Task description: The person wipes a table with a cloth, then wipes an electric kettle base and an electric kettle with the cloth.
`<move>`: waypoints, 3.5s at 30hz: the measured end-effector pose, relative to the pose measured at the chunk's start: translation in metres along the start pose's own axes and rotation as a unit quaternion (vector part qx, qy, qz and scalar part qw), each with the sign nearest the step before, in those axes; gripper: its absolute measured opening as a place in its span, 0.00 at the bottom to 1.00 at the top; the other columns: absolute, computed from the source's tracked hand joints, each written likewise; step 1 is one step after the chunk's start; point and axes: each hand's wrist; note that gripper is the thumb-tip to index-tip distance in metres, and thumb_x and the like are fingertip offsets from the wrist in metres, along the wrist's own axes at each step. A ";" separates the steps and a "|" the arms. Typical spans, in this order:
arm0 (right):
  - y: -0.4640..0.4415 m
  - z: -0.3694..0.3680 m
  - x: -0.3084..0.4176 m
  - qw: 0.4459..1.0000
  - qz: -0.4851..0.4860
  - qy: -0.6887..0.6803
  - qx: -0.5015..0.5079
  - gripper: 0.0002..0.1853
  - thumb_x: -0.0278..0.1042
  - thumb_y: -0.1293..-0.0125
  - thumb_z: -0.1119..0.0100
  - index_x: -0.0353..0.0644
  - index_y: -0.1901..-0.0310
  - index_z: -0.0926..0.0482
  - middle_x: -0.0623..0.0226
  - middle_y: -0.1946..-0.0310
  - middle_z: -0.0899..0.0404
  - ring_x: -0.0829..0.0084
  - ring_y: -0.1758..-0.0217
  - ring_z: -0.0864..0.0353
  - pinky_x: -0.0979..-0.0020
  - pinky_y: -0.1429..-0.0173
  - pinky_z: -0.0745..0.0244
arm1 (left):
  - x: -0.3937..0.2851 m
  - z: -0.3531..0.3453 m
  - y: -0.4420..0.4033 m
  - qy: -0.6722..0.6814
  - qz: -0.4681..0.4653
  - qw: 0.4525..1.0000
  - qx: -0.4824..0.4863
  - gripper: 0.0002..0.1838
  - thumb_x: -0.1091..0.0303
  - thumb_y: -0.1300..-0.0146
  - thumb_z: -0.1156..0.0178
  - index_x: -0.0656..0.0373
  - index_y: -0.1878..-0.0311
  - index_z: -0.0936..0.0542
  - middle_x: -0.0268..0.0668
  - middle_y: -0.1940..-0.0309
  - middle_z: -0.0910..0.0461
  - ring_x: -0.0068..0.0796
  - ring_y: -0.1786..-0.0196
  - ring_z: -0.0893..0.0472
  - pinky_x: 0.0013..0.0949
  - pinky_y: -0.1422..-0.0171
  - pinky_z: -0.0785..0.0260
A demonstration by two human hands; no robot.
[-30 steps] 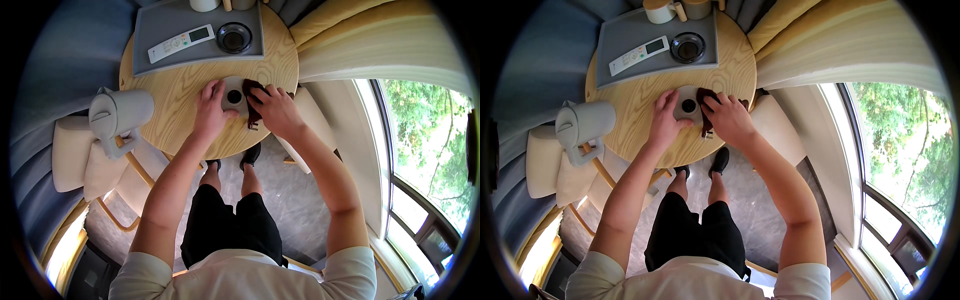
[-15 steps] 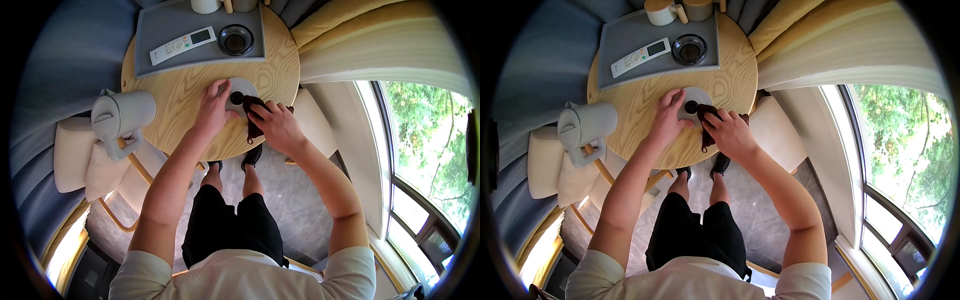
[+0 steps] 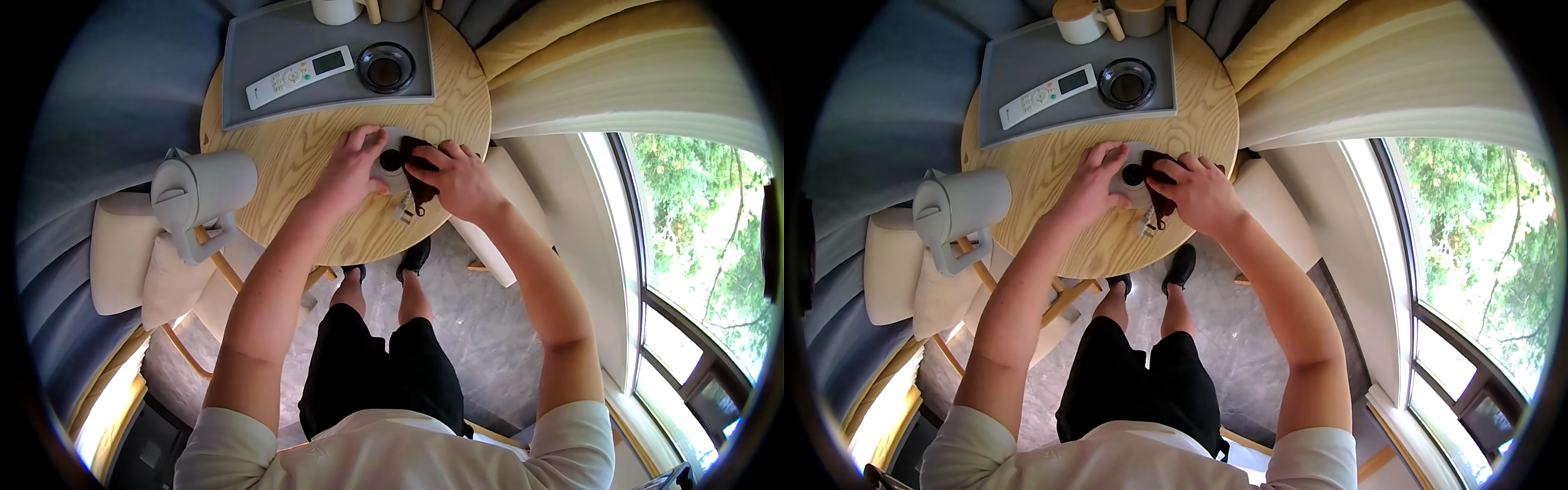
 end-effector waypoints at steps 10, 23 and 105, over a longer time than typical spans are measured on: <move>-0.014 0.003 -0.007 1.000 -0.024 -0.007 0.013 0.26 0.31 0.36 0.38 0.59 0.37 0.11 0.76 0.29 0.23 0.63 0.32 0.25 0.59 0.29 0.24 | 0.022 0.012 -0.017 -0.004 -0.085 0.993 0.079 0.54 0.75 0.55 0.19 0.59 0.20 0.29 0.42 0.19 0.36 0.49 0.19 0.33 0.45 0.15 0.37; -0.009 0.001 -0.005 0.999 0.003 0.027 0.017 0.31 0.27 0.38 0.38 0.54 0.31 0.15 0.78 0.22 0.26 0.65 0.33 0.24 0.62 0.28 0.26 | -0.021 -0.049 0.021 -0.012 0.116 0.983 -0.139 0.61 0.53 0.50 0.15 0.64 0.17 0.38 0.49 0.23 0.39 0.59 0.24 0.36 0.54 0.19 0.40; 0.029 -0.008 0.024 1.000 0.001 0.013 0.013 0.32 0.31 0.36 0.38 0.49 0.27 0.20 0.73 0.23 0.28 0.60 0.33 0.26 0.58 0.30 0.27 | -0.002 -0.021 0.020 -0.134 0.041 0.982 -0.130 0.53 0.43 0.54 0.16 0.57 0.26 0.23 0.35 0.30 0.26 0.39 0.27 0.27 0.56 0.17 0.48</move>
Point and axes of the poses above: each hand's wrist, its own y-axis away from the middle knuckle, its own z-axis out of the back of the hand, x = y × z
